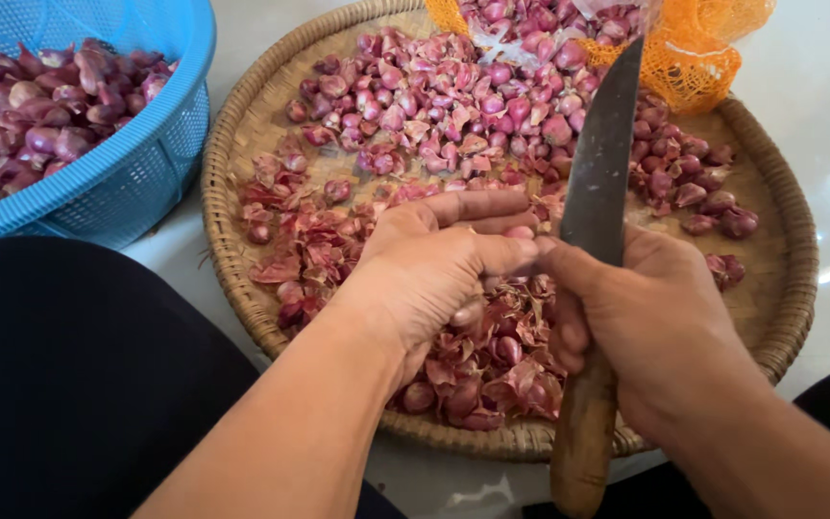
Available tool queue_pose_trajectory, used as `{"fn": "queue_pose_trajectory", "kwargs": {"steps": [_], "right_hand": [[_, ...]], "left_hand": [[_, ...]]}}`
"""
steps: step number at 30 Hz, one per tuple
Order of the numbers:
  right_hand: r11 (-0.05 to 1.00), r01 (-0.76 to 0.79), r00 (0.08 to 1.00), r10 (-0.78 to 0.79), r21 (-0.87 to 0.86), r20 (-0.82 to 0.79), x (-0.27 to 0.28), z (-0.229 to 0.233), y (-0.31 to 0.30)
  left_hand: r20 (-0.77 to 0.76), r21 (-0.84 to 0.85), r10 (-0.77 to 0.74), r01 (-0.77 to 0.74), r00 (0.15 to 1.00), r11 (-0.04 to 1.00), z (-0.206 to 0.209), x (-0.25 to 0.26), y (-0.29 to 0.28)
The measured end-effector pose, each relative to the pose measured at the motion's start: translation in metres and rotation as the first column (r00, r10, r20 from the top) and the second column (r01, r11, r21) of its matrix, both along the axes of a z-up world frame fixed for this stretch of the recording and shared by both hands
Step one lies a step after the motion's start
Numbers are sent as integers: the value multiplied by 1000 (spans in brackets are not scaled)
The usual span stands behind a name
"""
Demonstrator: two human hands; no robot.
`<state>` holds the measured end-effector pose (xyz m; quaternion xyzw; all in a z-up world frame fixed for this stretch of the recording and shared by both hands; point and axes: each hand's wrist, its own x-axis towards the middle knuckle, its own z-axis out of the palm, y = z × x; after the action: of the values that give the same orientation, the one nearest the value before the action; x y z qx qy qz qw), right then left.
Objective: The person peels small red shallots one by one using a knife, removing the outer skins and placing the peeled shallots on a woven tray. The peeled skins accumulate on the tray as the task continues.
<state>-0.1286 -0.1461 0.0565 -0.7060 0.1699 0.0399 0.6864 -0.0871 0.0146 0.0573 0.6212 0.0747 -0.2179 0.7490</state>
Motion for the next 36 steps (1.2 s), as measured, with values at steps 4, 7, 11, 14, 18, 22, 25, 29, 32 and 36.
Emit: {"fn": "queue_pose_trajectory", "kwargs": {"steps": [4,7,11,14,18,22,25,29,32,36], "right_hand": [[998,-10,1000,9,63,25,3,-3,-11],[999,-19,999,18,28,45,2,-3,-11],[989,-39,996,50,-143,75,1,2,-2],[875,-45,997,69,-482,34,-3,6,7],[637,36,940,240,-770,243,-7,5,17],[578,85,915,276,-812,293,-8,5,19],[544,104,899,307,-833,313,-8,5,18],[546,19,983,141,-837,114,-6,8,18],[525,61,971,165,-849,171,-4,14,18],[617,16,1000,9,-787,28,1,28,27]], "left_hand": [[-40,76,7,-4,999,997,2,-3,-2],[198,216,-14,-30,980,976,-3,-3,-2],[174,205,60,-96,983,974,-11,-1,-3],[166,137,119,-142,979,980,-14,-1,-6],[130,136,135,-152,982,979,-13,-3,-7],[32,90,110,-112,993,990,-6,-4,-7],[22,129,78,-81,997,988,-1,-6,-7],[-24,129,45,-41,999,991,2,-7,-9],[-66,-23,36,-38,997,999,-3,-6,-10],[-165,-330,98,-149,981,932,-12,2,-6]]}}
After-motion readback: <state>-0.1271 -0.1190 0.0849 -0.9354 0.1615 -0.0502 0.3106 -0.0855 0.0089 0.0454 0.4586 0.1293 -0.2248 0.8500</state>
